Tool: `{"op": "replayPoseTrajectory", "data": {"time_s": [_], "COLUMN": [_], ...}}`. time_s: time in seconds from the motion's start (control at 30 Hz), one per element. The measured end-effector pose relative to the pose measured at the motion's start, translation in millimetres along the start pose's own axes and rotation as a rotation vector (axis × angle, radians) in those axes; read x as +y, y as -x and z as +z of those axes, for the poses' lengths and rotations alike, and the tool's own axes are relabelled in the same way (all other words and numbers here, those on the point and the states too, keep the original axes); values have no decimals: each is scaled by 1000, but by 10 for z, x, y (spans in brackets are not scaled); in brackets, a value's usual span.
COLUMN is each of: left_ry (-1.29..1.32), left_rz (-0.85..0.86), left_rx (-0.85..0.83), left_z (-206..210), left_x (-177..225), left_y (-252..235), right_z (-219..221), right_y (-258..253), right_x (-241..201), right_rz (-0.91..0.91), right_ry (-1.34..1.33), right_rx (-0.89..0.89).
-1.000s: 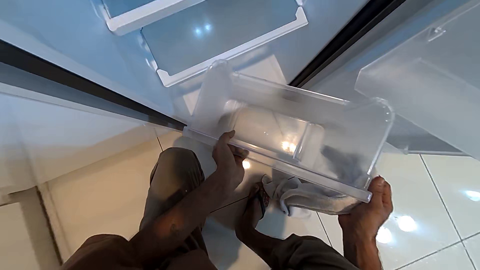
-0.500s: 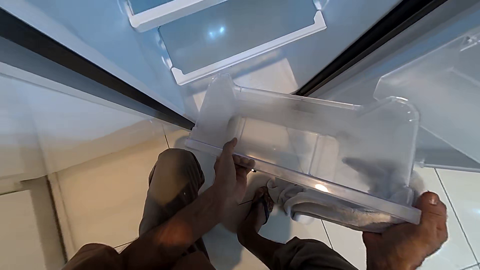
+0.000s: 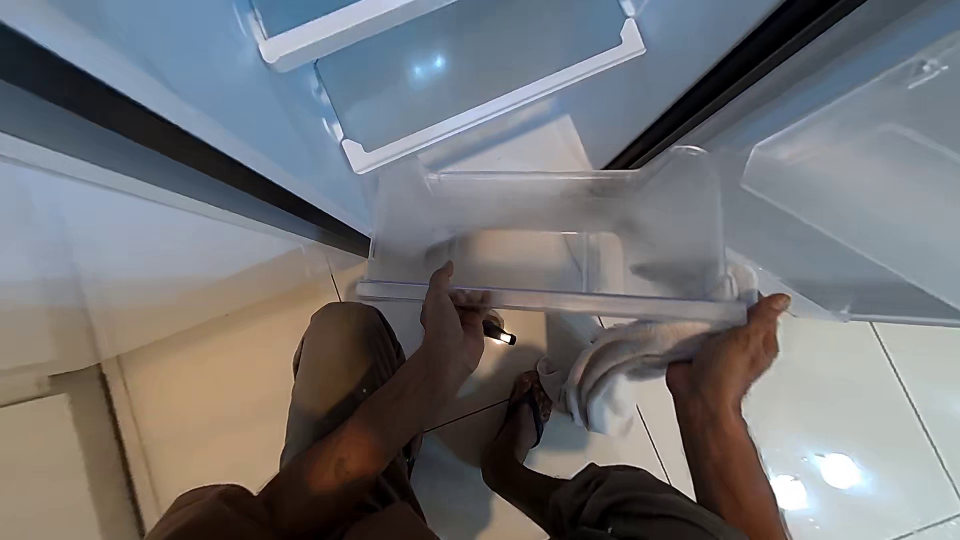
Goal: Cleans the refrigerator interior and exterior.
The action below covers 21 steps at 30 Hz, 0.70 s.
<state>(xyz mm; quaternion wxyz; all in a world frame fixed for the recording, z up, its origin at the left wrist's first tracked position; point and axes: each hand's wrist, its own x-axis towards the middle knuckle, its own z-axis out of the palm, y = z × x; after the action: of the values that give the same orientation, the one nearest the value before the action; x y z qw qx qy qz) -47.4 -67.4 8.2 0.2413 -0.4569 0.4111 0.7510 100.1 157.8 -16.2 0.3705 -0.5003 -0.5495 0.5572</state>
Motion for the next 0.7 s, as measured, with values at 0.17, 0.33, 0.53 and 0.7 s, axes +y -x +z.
{"op": "replayPoseTrajectory", "data": {"time_s": [0.17,0.33,0.53,0.7], "left_ry": [98,165,138,25], "left_rz": [2,-5,48,182], "left_rx": [-41,-78,-215,-411], "left_z": [259,471,429,408], "left_x": [-59,-123,-105,-20], "left_y": [-147,-212,-242,-391], "right_z": [427,832,1101,1477], "right_y": [-317,-168,-282,-578], "right_x": [224,409,377,244], "right_rz": [115,233,132,29], "right_ry": [-84,-18,-10,52], "right_rx": [-27,-242,-337,-392]}}
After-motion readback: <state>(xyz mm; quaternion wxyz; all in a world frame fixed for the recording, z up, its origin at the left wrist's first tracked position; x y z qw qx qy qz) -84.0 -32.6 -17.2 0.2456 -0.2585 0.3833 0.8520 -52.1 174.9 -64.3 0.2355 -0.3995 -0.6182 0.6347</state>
